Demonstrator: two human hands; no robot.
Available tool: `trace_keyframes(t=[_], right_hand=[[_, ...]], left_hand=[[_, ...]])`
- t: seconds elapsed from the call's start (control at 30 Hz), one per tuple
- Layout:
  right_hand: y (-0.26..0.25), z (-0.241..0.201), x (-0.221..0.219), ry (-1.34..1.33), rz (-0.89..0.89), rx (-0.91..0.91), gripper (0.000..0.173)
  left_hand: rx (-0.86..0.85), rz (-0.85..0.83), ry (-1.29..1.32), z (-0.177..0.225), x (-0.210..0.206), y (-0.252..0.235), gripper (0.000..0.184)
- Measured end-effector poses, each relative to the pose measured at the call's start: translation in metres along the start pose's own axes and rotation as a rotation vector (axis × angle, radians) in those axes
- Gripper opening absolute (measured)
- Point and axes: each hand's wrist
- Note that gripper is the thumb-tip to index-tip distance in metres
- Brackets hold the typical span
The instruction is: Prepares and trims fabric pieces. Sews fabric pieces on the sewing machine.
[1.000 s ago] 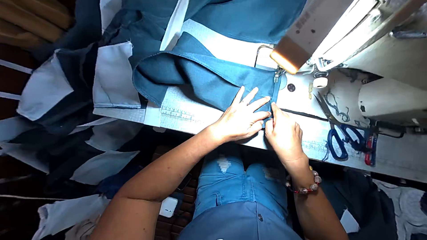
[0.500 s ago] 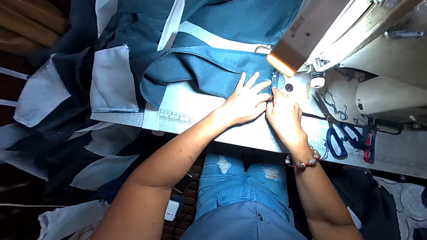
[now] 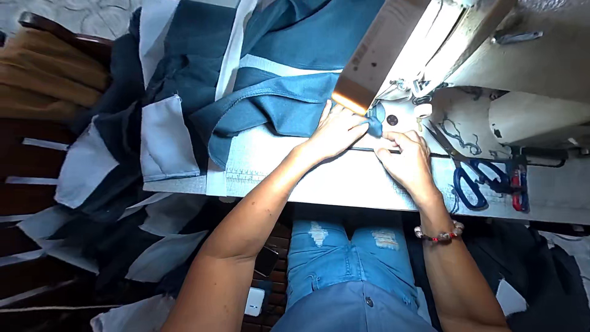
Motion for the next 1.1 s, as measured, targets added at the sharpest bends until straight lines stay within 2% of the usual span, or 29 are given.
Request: trace_keyframes(t=[0.03,0.1,0.17,0.2,0.27,0.33,0.37,0.43,0.57,0.6,0.7,0.73,0.8,0.83,0.9,0.93,0.97,1.0,1.07,1.1], right_hand=[[-0.004,0.001,-0.006,-0.044,0.007,0.015,0.04],[-0.005,-0.008,-0.01,-0.126,0.0,0.039,0.036],[-0.003,-0.023,-0.005,-0.193,0.018,0.073,0.024],[-0.005,-0.028,-0.004,-0.217,0.03,0.089,0.02],[-0.007,-0.031,-0.001,-0.23,0.019,0.103,0.02],[-0.006,-0.031,0.002,-0.235,-0.026,0.11,0.021],[-0.004,-0.031,0.002,-0.265,-0.046,0.112,0.021],[0.004,-0.024,0.0,-0.34,-0.075,0.105,0.015],[0.017,-0.002,-0.014,-0.582,0.018,0.095,0.009],[0.02,0.003,-0.018,-0.624,0.049,0.093,0.013],[0.039,-0.001,-0.02,-0.668,0.058,0.011,0.041],[0.048,-0.009,-0.02,-0.707,0.047,-0.04,0.048],[0.063,-0.028,-0.019,-0.924,-0.021,-0.198,0.054],[0.068,-0.039,-0.016,-1.109,-0.081,-0.309,0.051],[0.074,-0.057,-0.007,-1.529,-0.238,-0.555,0.035],[0.075,-0.062,-0.003,-1.714,-0.334,-0.661,0.029],[0.075,-0.061,-0.001,-1.892,-0.442,-0.726,0.033],[0.076,-0.057,-0.002,-2.044,-0.554,-0.716,0.038],[0.077,-0.045,-0.006,-2.203,-0.684,-0.609,0.038],[0.076,-0.038,-0.006,-2.215,-0.722,-0.568,0.037]], left_hand=[[0.007,0.032,0.032,0.003,0.001,0.001,0.042],[-0.112,0.187,-0.062,0.012,-0.003,0.017,0.041],[-0.275,0.385,-0.335,0.014,-0.003,0.046,0.031],[-0.292,0.433,-0.474,0.013,0.002,0.064,0.022],[-0.138,0.375,-0.656,0.006,0.019,0.096,0.019],[0.08,0.275,-0.702,-0.002,0.04,0.111,0.035],[0.13,0.278,-0.712,-0.008,0.049,0.111,0.04],[0.1,0.358,-0.72,-0.017,0.06,0.105,0.029],[-0.138,0.61,-0.807,-0.011,0.075,0.088,0.018],[-0.149,0.623,-0.844,-0.006,0.077,0.087,0.017],[-0.092,0.619,-0.932,0.003,0.068,0.089,0.022],[-0.131,0.628,-0.92,0.006,0.058,0.09,0.023],[-0.343,0.56,-0.768,0.018,0.035,0.088,0.033],[-0.45,0.463,-0.661,0.025,0.021,0.082,0.042],[-0.547,0.227,-0.546,0.035,0.0,0.06,0.058],[-0.559,0.203,-0.535,0.034,-0.009,0.047,0.06],[-0.564,0.25,-0.545,0.029,-0.015,0.035,0.058],[-0.576,0.344,-0.57,0.023,-0.019,0.024,0.049],[-0.617,0.498,-0.642,0.012,-0.021,0.008,0.021],[-0.622,0.504,-0.662,0.01,-0.021,0.006,0.015]])
Point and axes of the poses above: each hand's wrist, its own y-axis away from the middle knuckle, its own x-axis out of the back of the hand, z = x × y, and after that the axes turned 14 degrees about -x, right-handed
